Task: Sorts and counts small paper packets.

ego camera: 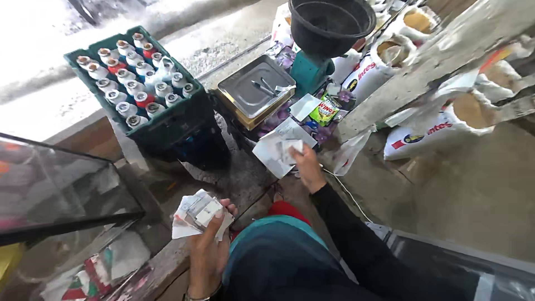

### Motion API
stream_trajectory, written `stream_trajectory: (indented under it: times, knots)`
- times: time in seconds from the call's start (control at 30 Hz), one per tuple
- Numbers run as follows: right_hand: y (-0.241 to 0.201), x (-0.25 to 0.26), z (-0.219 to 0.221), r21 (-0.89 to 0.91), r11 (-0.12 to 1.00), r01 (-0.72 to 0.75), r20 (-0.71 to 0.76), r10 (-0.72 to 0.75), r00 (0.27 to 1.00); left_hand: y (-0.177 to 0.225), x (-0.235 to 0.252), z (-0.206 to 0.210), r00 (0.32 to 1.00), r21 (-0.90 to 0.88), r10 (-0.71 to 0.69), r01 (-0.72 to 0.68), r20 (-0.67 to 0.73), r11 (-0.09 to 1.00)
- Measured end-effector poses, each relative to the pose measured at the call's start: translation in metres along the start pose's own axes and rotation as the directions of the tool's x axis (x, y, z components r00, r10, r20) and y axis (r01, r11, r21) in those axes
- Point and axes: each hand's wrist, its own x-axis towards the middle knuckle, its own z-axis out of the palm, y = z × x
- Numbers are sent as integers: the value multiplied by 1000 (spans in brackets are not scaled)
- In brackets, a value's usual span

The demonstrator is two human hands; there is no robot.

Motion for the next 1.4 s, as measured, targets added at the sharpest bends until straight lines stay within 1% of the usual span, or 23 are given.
stream_trajectory:
  times: [0.07, 0.13, 0.17, 0.2, 0.27, 0.33, 0.37, 0.43, 0.47, 0.53, 0.57, 0.63, 0.7, 0.77, 0.83, 0.93, 1.0, 1.1, 1.23, 1.3, 1.4]
  knots:
    - [19, 37, -42, -11, 998, -62, -60, 61, 996, -16, 14, 26, 1000, -147, -16, 17, 3, 989]
    - [39, 73, -72, -30, 989, -145, -65, 143, 988, -31, 30, 46, 1000, -292, -13, 21, 28, 956]
    - [51, 89, -84, -53, 981, -189, -53, 186, 981, -37, 37, 56, 999, -333, -7, 17, 31, 943]
    - [66, 105, -93, -87, 971, -223, -37, 220, 975, -44, 42, 66, 1000, -346, 0, 8, 23, 938]
    - [98, 139, -106, -190, 945, -265, -32, 264, 964, -57, 47, 84, 999, -324, 22, -33, -38, 945]
    - [116, 159, -116, -269, 920, -286, -42, 285, 958, -70, 50, 96, 991, -219, 65, -89, -113, 972]
    - [120, 164, -120, -271, 917, -292, -48, 290, 956, -75, 51, 100, 987, -166, 82, -105, -139, 980]
    - [110, 168, -125, -187, 934, -306, -28, 306, 952, -85, 53, 107, 978, -80, 96, -113, -184, 990]
    - [97, 164, -126, -116, 937, -329, 5, 332, 943, -89, 54, 111, 974, -41, 100, -111, -204, 993]
    - [59, 144, -122, 14, 917, -398, 128, 394, 910, -95, 55, 119, 966, 19, 101, -99, -240, 995]
    - [42, 135, -119, 46, 906, -420, 206, 403, 892, -97, 57, 123, 961, 26, 98, -95, -257, 995]
    - [11, 118, -109, 67, 906, -418, 368, 367, 855, -100, 60, 132, 960, 37, 93, -86, -264, 996]
    - [-14, 102, -99, 84, 917, -390, 508, 297, 808, -103, 64, 139, 964, 38, 98, -92, -248, 995]
    - [-35, 85, -91, 107, 932, -346, 606, 215, 766, -107, 66, 144, 964, 24, 101, -98, -245, 995]
    - [-52, 71, -86, 134, 942, -309, 664, 146, 733, -110, 67, 146, 965, 18, 97, -96, -243, 995]
    - [-65, 61, -77, 171, 946, -276, 678, 91, 730, -112, 69, 154, 947, 59, 93, -79, -307, 995]
    - [-66, 59, -76, 196, 942, -271, 674, 72, 735, -114, 69, 159, 942, 79, 93, -72, -322, 994]
    - [-64, 56, -81, 195, 953, -230, 653, 49, 756, -116, 67, 162, 965, 62, 68, -54, -254, 997]
    - [-63, 53, -92, 124, 986, -113, 589, 19, 808, -112, 61, 169, 987, -66, -5, -5, -158, 998]
    - [-63, 54, -94, 106, 989, -103, 577, 23, 816, -110, 57, 172, 986, -94, -31, 16, -163, 995]
    - [-68, 53, -96, 132, 984, -116, 573, 20, 820, -108, 57, 175, 984, -42, -7, -1, -176, 999]
